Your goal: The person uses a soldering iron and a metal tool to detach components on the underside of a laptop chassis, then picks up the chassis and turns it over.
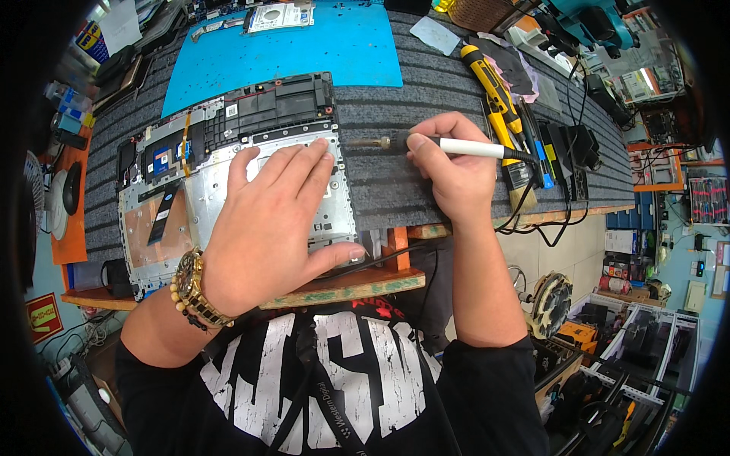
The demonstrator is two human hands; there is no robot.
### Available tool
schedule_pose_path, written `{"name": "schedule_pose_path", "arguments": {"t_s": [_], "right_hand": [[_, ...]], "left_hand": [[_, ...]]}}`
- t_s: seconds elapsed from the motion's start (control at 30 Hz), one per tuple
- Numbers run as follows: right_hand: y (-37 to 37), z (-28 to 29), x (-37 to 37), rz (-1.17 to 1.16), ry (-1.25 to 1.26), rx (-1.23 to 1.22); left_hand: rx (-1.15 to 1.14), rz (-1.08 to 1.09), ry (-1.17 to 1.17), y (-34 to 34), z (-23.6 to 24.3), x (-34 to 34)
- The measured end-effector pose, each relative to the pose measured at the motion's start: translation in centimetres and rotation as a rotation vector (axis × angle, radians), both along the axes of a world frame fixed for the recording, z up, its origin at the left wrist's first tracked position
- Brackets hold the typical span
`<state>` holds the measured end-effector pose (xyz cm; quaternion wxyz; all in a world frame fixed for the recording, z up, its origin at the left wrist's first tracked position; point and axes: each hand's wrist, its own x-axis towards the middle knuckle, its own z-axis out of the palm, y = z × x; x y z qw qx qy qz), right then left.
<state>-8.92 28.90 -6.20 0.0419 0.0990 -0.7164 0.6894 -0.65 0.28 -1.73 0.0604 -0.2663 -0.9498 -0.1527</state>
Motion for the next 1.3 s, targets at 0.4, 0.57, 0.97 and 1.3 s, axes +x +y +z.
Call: {"name": "schedule_pose_path", "arguments": {"t_s": [0.4, 0.57, 0.97, 1.3], "right_hand": [[-0.06, -0.10, -0.05, -0.013, -0.001, -0.009], [-0.25, -0.09, -0.17, -0.017, 0.000, -0.057], [-0.41, 0.14, -0.11, -0.035, -0.020, -0.064], [-0.50, 0.21, -0.11, -0.031, -0.022, -0.027]], "left_hand": [[-0.004, -0.002, -0.003, 0.00, 0.11, -0.04], [-0.016, 0.000, -0.005, 0.00, 0.08, -0.02], [-0.018, -0.003, 0.007, 0.00, 0.07, 0.07], [-0.005, 0.007, 0.067, 0.13, -0.08, 0.07]]}}
